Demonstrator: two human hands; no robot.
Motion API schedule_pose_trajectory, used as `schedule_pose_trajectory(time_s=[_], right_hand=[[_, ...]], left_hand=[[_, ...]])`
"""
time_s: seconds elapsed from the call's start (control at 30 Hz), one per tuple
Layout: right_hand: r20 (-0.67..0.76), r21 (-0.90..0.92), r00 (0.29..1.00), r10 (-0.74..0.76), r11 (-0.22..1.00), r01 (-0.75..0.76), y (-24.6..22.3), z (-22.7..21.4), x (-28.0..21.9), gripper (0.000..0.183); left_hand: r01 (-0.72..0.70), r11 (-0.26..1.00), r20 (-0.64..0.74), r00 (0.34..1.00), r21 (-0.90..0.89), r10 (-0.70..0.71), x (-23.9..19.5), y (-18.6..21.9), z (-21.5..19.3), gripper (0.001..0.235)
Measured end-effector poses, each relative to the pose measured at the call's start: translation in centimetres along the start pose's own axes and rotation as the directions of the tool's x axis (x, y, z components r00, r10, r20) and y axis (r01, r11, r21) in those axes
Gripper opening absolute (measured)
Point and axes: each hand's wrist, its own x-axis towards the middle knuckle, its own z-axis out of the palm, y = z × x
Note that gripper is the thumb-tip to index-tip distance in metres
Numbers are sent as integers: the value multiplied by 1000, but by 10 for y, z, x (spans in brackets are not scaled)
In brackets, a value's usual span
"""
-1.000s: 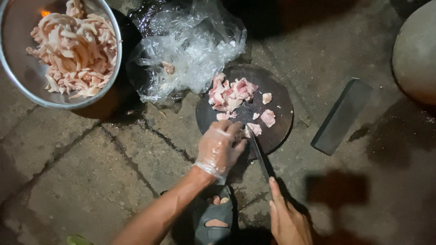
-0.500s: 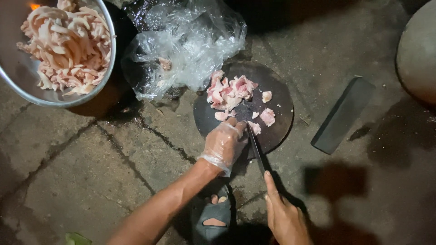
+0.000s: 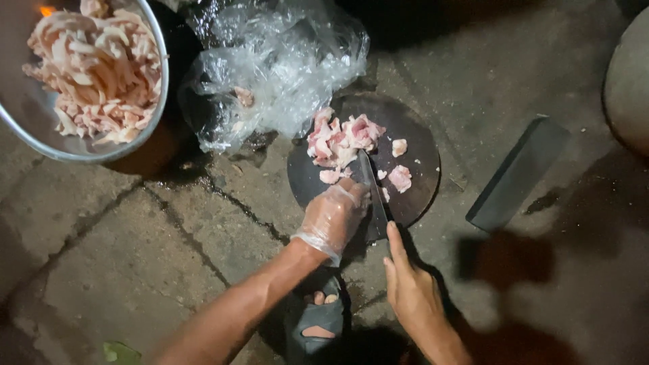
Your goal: Cutting and sorting meat pieces on a wooden board and placing them into a metal bowl.
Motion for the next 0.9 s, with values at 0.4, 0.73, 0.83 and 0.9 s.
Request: schedule_pose_trajectory(time_s=[0.4,0.73,0.83,0.9], right_hand=[[234,-190,921,312,943,-272,50,6,-112,74],[177,0,976,126,992,-128,29,-15,-80,69],[203,-38,967,153,988,-148,30,-18,-60,71],[228,-98,957,178,982,-159,26,-22,-50,74]], left_hand=[[147,855,-230,928,-497,-293,15,20,-23,11],[188,905,76,982,-382,-171,13,18,-100,50],[253,922,-47,959,-292,-278,4,-11,-92,43],[311,922,-94,936,-229,-339,-3,-21,-85,42]])
